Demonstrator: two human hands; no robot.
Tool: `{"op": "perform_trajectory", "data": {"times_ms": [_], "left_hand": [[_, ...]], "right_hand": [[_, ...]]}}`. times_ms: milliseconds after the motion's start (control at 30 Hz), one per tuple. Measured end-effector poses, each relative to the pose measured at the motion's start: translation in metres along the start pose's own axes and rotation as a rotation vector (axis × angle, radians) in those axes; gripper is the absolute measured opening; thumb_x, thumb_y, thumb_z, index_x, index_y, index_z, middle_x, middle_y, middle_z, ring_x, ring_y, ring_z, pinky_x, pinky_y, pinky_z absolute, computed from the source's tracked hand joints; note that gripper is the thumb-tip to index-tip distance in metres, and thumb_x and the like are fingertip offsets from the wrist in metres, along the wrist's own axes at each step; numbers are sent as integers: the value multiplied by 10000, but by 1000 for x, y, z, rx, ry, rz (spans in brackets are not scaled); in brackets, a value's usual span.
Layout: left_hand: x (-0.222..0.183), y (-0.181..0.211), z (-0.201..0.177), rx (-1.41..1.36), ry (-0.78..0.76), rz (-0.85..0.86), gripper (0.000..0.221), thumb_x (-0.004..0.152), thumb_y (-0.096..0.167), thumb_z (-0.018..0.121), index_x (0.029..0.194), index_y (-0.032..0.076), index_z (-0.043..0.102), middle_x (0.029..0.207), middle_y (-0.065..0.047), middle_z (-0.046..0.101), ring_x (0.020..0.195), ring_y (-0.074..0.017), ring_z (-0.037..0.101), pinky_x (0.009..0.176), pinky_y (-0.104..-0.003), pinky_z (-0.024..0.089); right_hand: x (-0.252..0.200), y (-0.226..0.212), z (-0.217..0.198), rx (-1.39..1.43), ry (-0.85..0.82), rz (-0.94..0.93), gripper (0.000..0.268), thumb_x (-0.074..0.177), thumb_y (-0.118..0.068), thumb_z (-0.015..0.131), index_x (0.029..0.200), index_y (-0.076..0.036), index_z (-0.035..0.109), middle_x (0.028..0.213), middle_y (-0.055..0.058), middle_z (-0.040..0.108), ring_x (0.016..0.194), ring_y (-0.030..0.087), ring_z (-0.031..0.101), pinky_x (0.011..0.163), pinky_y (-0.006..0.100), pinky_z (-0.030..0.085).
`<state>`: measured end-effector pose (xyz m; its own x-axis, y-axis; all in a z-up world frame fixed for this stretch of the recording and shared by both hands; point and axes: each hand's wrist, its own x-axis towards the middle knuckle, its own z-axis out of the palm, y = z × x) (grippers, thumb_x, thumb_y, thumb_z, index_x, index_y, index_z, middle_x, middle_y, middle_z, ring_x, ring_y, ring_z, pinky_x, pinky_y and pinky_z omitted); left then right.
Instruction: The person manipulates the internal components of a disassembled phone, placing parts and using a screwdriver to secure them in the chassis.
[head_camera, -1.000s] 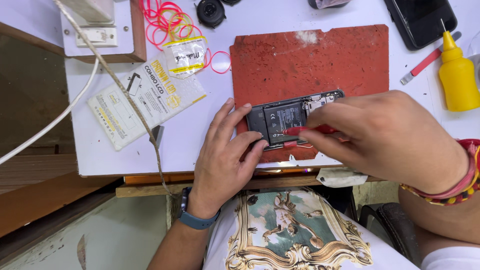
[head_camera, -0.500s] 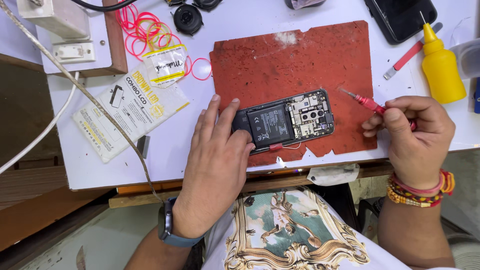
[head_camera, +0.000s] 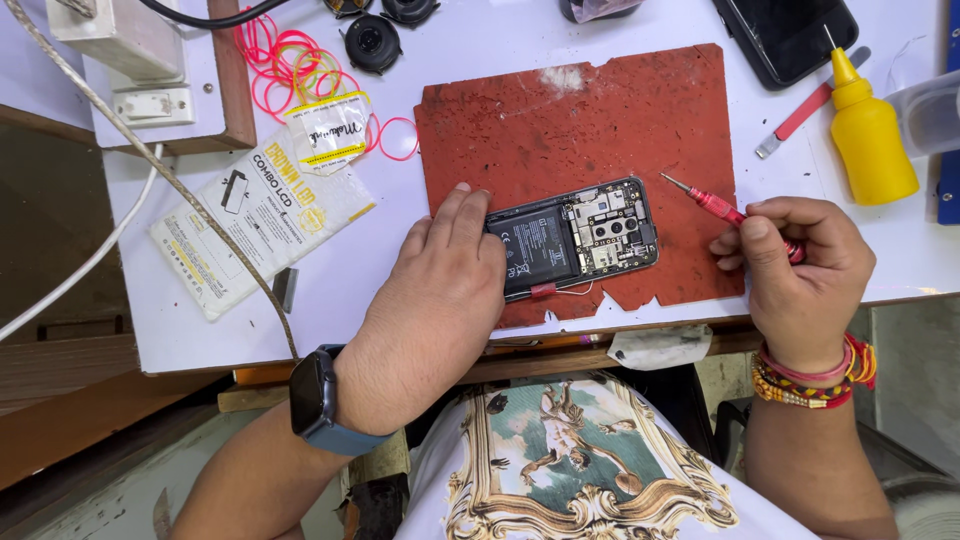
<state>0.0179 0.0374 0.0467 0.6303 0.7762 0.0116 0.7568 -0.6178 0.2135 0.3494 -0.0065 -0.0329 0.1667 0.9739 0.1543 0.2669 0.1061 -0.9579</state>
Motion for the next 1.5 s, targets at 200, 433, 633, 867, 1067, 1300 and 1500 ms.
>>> {"op": "perform_trajectory", "data": {"times_ms": [200, 433, 633, 867, 1067, 1300, 1500], "left_hand": [[-4, 0, 4, 20, 43, -3, 273, 824, 37, 589, 1064, -89, 612, 1375, -309, 533, 1346, -418, 506, 1078, -486, 438], [-9, -2, -3, -276, 57, -102, 156, 860, 27, 617, 985, -64, 636, 1375, -280, 560, 1296, -437, 542, 1026, -468, 466], [-2, 9, -10, -108, -3, -107, 204, 760, -3, 628, 945, -59, 692, 1424, -288, 536, 1244, -408, 595, 934, -409, 553], [13, 22, -15, 108, -184, -20, 258, 796, 89, 664, 984, -74, 733, 1477, -309, 490, 1243, -409, 598, 702, -389, 612], [18, 20, -14, 210, -204, 56, 263, 762, 140, 670, 944, -37, 737, 1301, -258, 565, 1174, -381, 617, 798, -369, 604], [1, 5, -2, 66, 45, 59, 248, 757, 66, 641, 970, -51, 692, 1243, -240, 616, 1186, -338, 638, 801, -329, 600], [-12, 3, 3, 44, 96, 66, 194, 780, 83, 633, 936, -19, 684, 1219, -214, 629, 1203, -327, 628, 862, -333, 578]], "right_hand": [[3, -3, 3, -21, 1, -2, 113, 1148, -38, 659, 1146, 61, 603, 894, 106, 696, 770, 124, 694, 702, 229, 581], [4, 0, 1, -6, 31, -10, 97, 1144, -14, 674, 1125, 58, 612, 924, 106, 698, 792, 114, 693, 742, 231, 583], [8, -1, 1, -16, 30, 44, 77, 1104, -5, 658, 1137, 51, 616, 927, 95, 704, 778, 105, 683, 716, 217, 567], [6, -1, 4, -67, 44, 18, 81, 1107, -4, 660, 1137, 59, 620, 935, 96, 701, 797, 105, 690, 724, 217, 573], [7, -2, 6, -63, 56, 11, 95, 1104, -11, 659, 1165, 49, 618, 924, 95, 699, 794, 110, 697, 750, 240, 582], [7, -2, -2, 50, 57, 32, 97, 1111, -6, 668, 1123, 48, 588, 925, 116, 695, 794, 137, 704, 741, 255, 599], [10, -1, -5, 117, 34, 39, 100, 1112, 2, 670, 1140, 48, 586, 963, 122, 704, 825, 144, 713, 769, 262, 605]]}}
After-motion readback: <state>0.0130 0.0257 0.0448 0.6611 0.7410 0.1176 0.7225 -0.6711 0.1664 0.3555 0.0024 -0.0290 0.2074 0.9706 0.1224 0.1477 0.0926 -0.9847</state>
